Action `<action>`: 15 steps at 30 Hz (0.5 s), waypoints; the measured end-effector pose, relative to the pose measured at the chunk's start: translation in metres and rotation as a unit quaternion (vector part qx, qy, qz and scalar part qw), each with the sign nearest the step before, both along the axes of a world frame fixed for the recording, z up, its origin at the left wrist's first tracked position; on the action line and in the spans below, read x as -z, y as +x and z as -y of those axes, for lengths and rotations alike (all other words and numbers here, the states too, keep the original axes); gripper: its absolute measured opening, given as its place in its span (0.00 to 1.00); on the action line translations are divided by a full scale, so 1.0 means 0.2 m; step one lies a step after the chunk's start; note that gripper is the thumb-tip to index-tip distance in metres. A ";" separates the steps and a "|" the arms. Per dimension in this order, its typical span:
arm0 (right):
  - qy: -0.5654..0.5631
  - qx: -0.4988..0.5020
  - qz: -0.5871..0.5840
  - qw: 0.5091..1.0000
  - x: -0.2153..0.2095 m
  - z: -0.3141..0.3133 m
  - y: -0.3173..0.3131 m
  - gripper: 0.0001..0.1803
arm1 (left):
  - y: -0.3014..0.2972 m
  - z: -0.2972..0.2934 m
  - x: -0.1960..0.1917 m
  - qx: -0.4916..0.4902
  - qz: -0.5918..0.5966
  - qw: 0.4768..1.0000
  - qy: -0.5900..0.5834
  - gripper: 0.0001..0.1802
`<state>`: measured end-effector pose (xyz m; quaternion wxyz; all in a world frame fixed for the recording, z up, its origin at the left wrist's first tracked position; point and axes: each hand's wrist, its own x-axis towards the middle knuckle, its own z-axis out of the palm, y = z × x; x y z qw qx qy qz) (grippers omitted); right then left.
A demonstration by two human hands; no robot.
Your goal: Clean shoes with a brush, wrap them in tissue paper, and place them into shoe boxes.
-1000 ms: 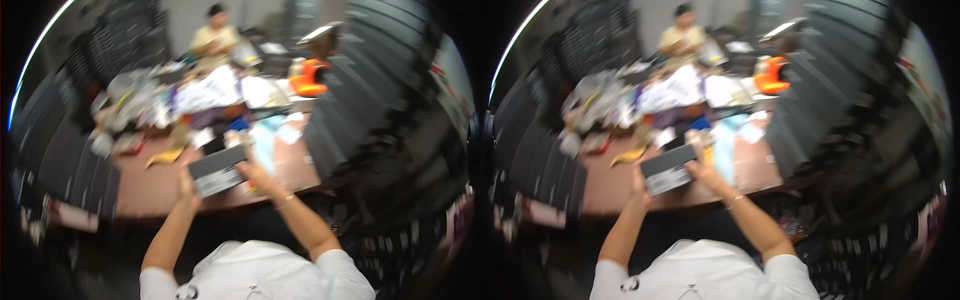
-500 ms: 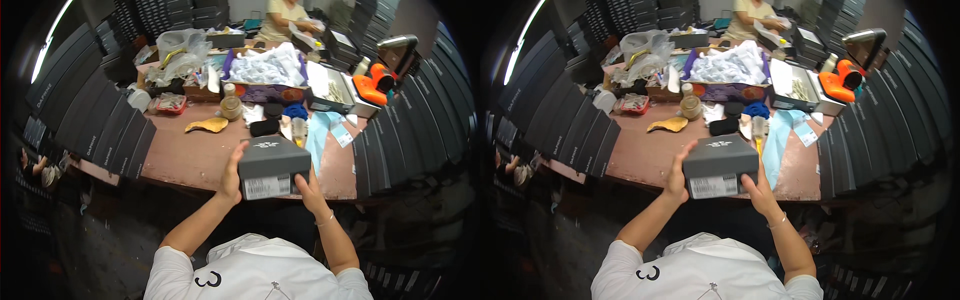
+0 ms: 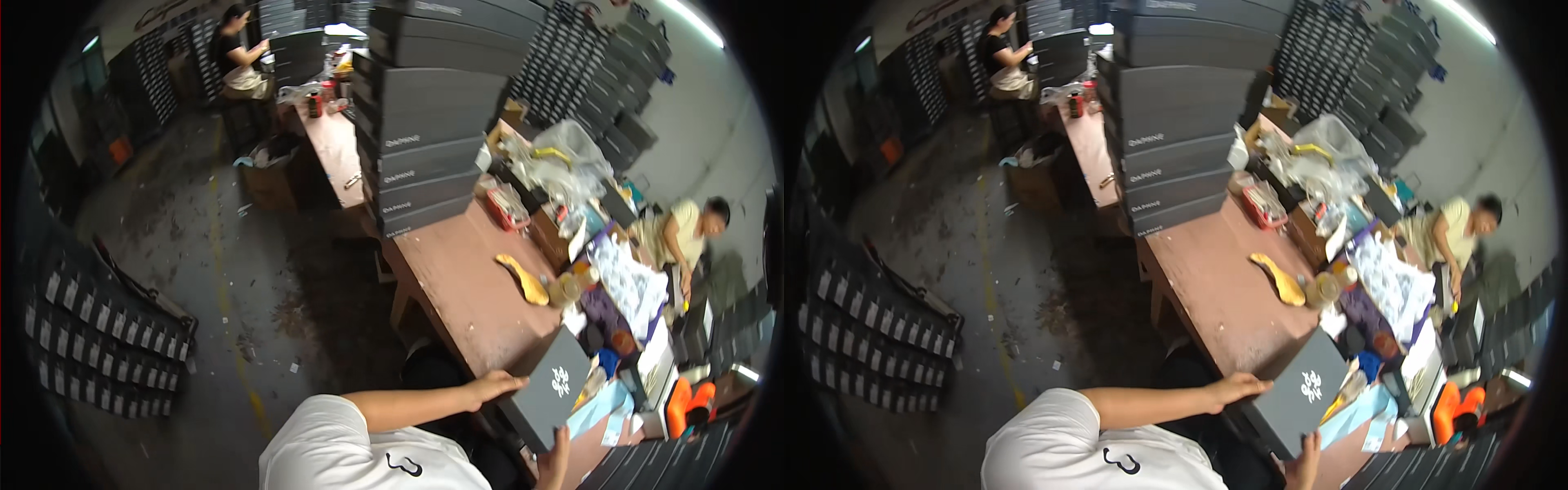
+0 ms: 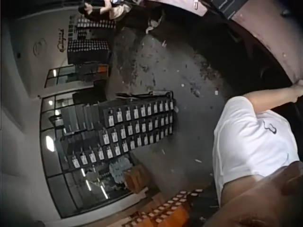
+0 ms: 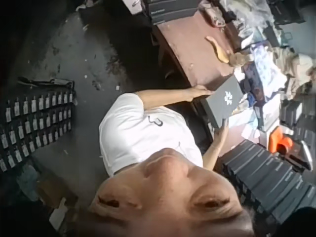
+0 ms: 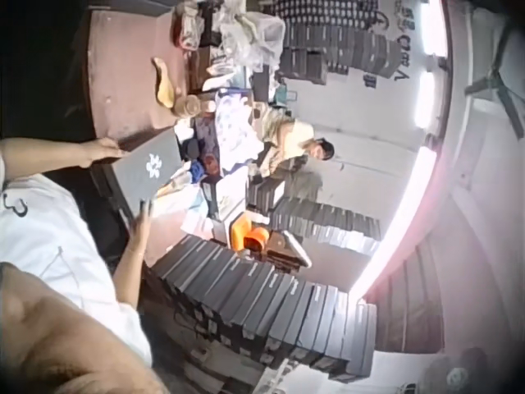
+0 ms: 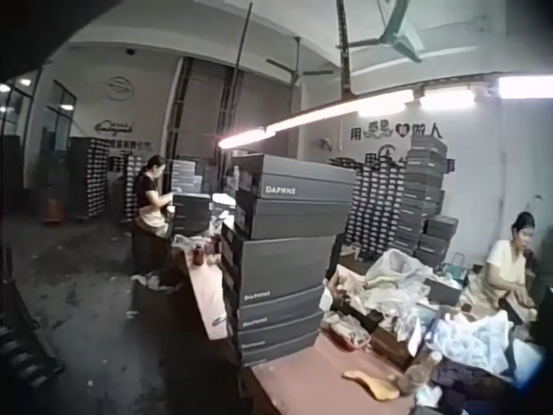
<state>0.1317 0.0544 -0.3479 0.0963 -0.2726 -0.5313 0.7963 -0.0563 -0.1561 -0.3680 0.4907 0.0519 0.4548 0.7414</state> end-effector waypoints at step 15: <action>0.750 -0.286 0.029 0.596 -0.04 0.36 -0.27 0.24 | -0.82 0.37 0.38 -0.011 -0.529 0.761 -0.375 0.26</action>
